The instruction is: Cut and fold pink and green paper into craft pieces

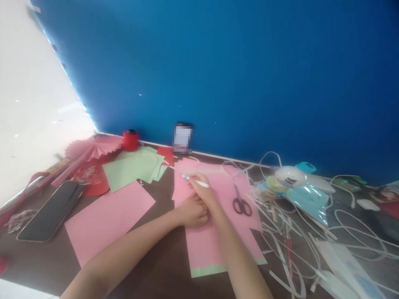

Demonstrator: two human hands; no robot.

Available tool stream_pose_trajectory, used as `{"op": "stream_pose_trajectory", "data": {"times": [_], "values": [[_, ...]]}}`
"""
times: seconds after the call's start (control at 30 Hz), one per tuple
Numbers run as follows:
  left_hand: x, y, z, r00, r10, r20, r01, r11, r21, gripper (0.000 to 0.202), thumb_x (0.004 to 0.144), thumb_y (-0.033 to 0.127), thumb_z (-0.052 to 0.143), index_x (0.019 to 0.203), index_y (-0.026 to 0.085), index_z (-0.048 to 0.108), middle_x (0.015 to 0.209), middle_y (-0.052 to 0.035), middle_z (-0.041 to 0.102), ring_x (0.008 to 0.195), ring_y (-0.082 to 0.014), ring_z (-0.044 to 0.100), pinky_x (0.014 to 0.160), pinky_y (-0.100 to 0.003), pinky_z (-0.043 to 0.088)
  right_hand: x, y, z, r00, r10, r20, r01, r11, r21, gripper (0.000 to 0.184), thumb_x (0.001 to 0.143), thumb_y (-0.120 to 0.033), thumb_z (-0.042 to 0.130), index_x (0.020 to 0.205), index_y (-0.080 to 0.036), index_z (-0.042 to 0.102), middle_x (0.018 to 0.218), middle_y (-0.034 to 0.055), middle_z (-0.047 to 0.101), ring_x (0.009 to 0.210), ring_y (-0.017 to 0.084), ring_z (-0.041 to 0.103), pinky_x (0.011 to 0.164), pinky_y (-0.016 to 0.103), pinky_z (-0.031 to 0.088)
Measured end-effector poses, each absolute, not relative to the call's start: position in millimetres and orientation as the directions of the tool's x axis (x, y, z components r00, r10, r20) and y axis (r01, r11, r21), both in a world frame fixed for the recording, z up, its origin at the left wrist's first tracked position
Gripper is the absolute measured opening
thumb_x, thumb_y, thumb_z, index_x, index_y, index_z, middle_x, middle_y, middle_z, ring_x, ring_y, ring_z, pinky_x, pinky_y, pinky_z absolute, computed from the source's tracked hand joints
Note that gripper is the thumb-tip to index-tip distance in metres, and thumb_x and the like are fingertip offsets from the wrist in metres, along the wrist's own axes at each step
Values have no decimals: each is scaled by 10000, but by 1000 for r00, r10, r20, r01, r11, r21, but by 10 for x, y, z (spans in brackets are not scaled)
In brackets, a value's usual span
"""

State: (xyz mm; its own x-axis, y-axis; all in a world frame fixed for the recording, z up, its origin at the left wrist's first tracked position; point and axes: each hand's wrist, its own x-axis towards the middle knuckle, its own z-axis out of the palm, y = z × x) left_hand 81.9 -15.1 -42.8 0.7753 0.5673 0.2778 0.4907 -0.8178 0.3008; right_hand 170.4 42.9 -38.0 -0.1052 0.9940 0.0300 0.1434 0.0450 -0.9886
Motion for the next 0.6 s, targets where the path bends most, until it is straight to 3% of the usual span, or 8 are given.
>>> {"op": "stream_pose_trajectory", "data": {"times": [0.27,0.43,0.6], "values": [[817,-148,-420,762,587,273,486,-797,358,224,778,210,443,914,117,595,936,-93,643,916,-220,547,934,-362,365,1694,412,-412,-146,987,62,231,95,-968,167,719,-335,539,774,-185,588,735,8,635,665,140,597,605,256,480],[813,-146,-414,754,582,306,476,-804,356,233,756,193,460,926,122,603,1004,-107,629,1038,-250,497,972,-391,323,1694,403,-363,-105,994,20,166,37,-985,187,729,-346,535,807,-188,597,718,12,643,663,139,611,609,253,487],[808,-143,-446,755,583,301,470,-800,372,242,764,204,452,925,110,607,950,-108,639,966,-255,531,902,-399,378,1687,383,-346,-147,989,25,205,55,-977,193,717,-348,551,786,-177,610,734,17,641,635,139,611,579,247,481]]}}
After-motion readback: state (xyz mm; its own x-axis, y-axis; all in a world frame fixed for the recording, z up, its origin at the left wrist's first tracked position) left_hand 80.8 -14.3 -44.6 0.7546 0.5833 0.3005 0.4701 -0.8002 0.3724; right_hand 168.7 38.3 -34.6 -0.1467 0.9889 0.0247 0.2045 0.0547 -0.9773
